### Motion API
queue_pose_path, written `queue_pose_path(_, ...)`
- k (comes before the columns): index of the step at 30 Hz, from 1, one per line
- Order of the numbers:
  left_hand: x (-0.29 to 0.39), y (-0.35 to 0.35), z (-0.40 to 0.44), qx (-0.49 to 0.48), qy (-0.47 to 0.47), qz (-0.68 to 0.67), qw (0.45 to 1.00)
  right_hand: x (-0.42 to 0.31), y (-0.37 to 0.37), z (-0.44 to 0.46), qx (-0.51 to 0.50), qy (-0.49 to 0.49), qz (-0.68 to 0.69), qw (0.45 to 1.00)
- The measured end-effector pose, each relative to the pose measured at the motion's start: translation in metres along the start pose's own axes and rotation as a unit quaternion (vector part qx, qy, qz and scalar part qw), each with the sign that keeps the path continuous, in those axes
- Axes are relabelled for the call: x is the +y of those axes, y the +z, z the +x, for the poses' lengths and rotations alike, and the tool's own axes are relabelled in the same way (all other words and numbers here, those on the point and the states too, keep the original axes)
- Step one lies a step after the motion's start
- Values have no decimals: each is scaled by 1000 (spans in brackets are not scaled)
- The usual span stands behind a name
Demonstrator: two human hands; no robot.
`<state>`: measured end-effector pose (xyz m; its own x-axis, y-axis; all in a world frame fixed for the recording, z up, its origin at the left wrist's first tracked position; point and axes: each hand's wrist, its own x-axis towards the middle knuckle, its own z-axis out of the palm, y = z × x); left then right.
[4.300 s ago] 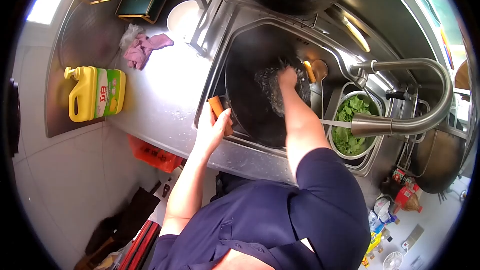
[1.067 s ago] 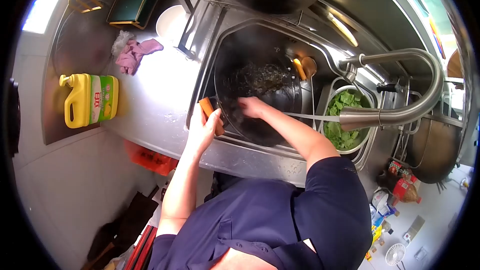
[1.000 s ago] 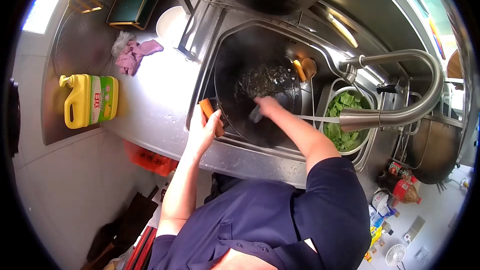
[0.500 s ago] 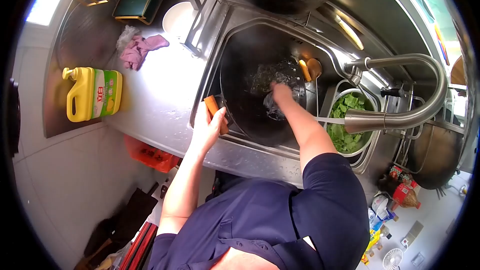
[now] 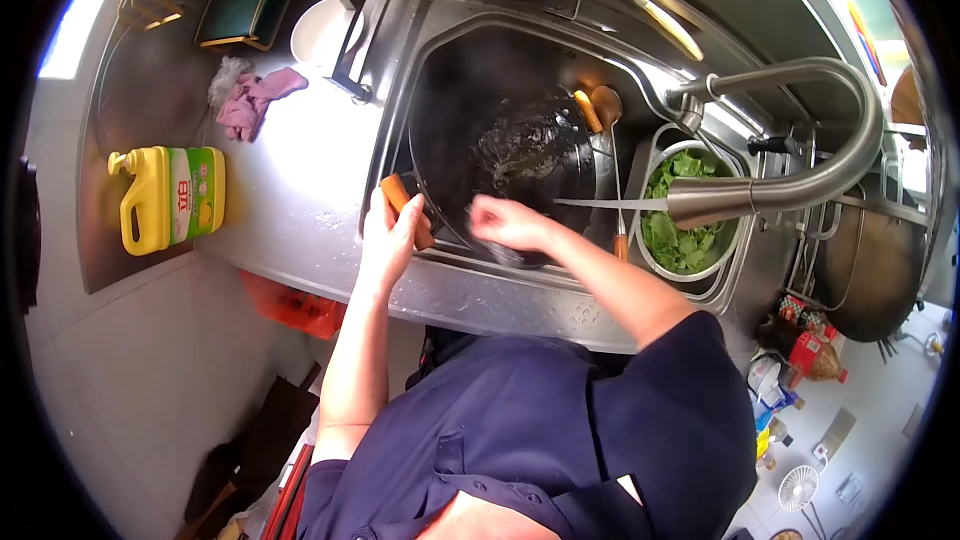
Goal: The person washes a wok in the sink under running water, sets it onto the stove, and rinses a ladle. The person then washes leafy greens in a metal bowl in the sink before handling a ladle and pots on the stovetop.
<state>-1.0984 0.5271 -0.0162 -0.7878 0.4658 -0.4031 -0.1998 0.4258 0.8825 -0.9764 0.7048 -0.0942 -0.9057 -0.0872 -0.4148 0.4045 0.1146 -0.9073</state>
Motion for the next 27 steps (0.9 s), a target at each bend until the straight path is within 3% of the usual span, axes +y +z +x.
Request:
queue_pose_path(2, 1, -1, 1, -7, -3, 1, 1000, 24, -31, -32, -62, 140, -167, 974)
queue_pose_path(4, 2, 1, -1, -15, -7, 5, 1000, 56, -49, -28, -12, 177, -488, 855)
queue_pose_path(5, 5, 0, -1, -17, -10, 7, 1000, 94, -61, -12, 44, 180, -510, 840)
queue_pose_path(7, 8, 0, -1, -12, -8, 16, 1000, 139, -79, 32, 251, 111, -507, 817)
queue_pose_path(8, 9, 0, -3, -14, -12, 11, 1000, 144, -88, 63, 321, 142, -431, 831)
queue_pose_path(9, 11, 1, -2, -12, -16, 4, 1000, 151, -92, 96, 425, 100, -372, 819)
queue_pose_path(11, 10, -2, 0, -19, -20, 11, 1000, 132, -88, 152, 470, 34, -262, 842)
queue_pose_path(13, 4, -2, 0, -15, -14, 12, 1000, 101, -65, 181, 374, 20, -160, 913)
queue_pose_path(14, 2, -1, 2, -14, -8, 10, 1000, 95, -50, 187, 278, -27, -71, 958)
queue_pose_path(15, 5, -2, 1, -16, -7, 10, 1000, 32, -26, 151, 180, 40, 58, 981)
queue_pose_path(17, 8, -3, -1, -17, -26, 3, 999, -1, -5, 86, 57, -5, 52, 997)
queue_pose_path(18, 9, -4, -1, -19, -27, 5, 999, -13, -8, 52, -36, 54, 23, 998)
queue_pose_path(20, 12, -5, -1, -20, -29, -5, 999, 36, -28, 3, -149, 133, 28, 979)
queue_pose_path(21, 13, -5, -1, -22, -29, -10, 999, 53, -43, -16, -118, 134, -152, 972)
queue_pose_path(22, 11, -4, 1, -24, -20, -11, 999, 66, -57, -20, -78, 223, -270, 933)
queue_pose_path(23, 8, -3, 1, -26, -12, -12, 1000, 85, -72, -16, -54, 239, -346, 906)
queue_pose_path(24, 5, -2, 1, -26, -3, -12, 1000, 115, -82, -3, 45, 220, -462, 858)
queue_pose_path(26, 4, -2, 0, -28, -11, -16, 999, 147, -100, 32, 330, 178, -469, 800)
queue_pose_path(27, 15, -3, -1, -25, -30, -1, 999, 141, -107, 54, 419, 137, -401, 803)
